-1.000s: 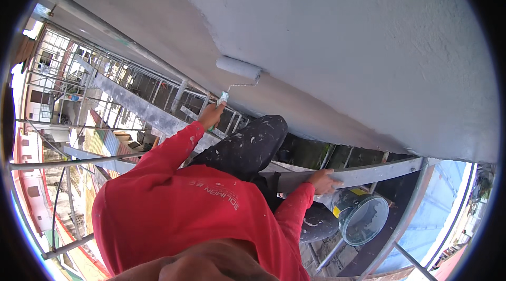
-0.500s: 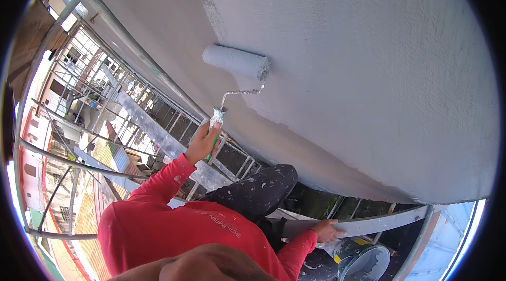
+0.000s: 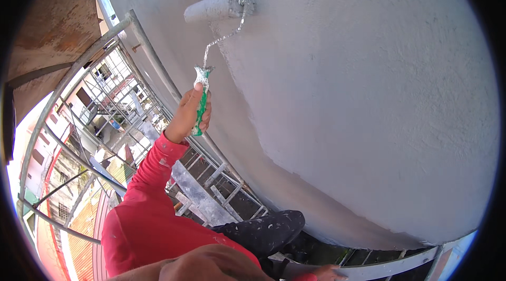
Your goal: The person paints a ceiling using a paint roller, repeatedly dipping it into a paint bucket and applying white paint in long strokes. The person stands on scaffolding and works on a large overhead surface, periodically reloading the roller to continue coverage.
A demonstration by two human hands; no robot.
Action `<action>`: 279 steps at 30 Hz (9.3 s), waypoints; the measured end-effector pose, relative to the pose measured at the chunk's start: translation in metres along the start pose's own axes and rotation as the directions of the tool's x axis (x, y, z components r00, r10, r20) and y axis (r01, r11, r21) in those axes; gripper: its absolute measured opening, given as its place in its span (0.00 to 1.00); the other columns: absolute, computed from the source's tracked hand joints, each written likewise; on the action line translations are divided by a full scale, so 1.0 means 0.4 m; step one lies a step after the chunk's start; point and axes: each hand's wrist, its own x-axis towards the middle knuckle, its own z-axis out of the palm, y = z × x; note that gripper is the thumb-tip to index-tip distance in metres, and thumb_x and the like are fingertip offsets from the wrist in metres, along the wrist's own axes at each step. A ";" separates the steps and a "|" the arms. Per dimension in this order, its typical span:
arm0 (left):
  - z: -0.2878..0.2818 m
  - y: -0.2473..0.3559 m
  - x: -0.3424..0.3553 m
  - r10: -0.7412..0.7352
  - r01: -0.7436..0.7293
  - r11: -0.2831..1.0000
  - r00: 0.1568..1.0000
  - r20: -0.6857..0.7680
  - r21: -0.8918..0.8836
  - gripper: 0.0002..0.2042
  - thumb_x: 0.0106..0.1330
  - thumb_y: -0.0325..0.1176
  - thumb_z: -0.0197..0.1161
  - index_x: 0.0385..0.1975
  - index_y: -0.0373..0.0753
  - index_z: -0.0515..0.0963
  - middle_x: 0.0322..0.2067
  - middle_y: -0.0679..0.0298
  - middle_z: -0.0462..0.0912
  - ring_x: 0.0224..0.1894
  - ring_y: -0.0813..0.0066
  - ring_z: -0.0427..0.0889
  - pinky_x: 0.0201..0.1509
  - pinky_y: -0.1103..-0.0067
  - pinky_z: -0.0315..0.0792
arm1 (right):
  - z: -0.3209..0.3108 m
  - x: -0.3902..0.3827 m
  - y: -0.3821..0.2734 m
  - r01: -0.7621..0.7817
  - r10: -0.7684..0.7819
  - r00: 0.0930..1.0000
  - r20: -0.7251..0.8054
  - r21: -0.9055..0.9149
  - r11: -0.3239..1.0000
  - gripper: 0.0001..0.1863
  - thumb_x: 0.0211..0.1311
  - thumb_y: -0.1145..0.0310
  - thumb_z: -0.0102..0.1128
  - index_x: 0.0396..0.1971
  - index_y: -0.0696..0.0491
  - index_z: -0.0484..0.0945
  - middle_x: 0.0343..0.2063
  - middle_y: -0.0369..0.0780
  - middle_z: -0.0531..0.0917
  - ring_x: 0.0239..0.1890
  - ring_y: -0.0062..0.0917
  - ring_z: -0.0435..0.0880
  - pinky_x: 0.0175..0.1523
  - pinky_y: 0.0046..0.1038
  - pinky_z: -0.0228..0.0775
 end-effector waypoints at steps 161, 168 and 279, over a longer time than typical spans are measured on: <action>-0.091 0.640 0.345 0.428 -0.428 0.903 0.903 -0.023 -0.012 0.25 0.71 0.64 0.48 0.27 0.47 0.67 0.13 0.72 0.63 0.09 0.83 0.60 0.11 0.83 0.57 | -0.255 0.021 -0.031 -0.281 0.165 0.935 0.315 0.371 0.885 0.44 0.66 0.39 0.47 0.73 0.53 0.53 0.50 0.60 0.74 0.50 0.52 0.77 0.54 0.52 0.70; 0.043 0.180 0.181 0.203 -0.207 0.978 0.974 -0.099 -0.033 0.28 0.74 0.64 0.43 0.32 0.41 0.67 0.14 0.69 0.62 0.10 0.80 0.61 0.14 0.80 0.61 | -0.237 0.048 -0.016 -0.345 0.281 0.932 0.229 0.324 0.881 0.44 0.65 0.37 0.47 0.74 0.48 0.53 0.51 0.60 0.74 0.52 0.53 0.76 0.56 0.52 0.69; 0.141 -0.878 -0.283 -0.389 0.384 0.921 0.906 0.165 0.065 0.23 0.76 0.53 0.51 0.25 0.40 0.65 0.10 0.69 0.66 0.08 0.82 0.67 0.11 0.80 0.60 | -0.307 0.027 -0.039 -0.315 0.233 0.937 0.260 0.345 0.884 0.45 0.65 0.41 0.50 0.72 0.56 0.54 0.51 0.63 0.73 0.51 0.57 0.77 0.54 0.52 0.70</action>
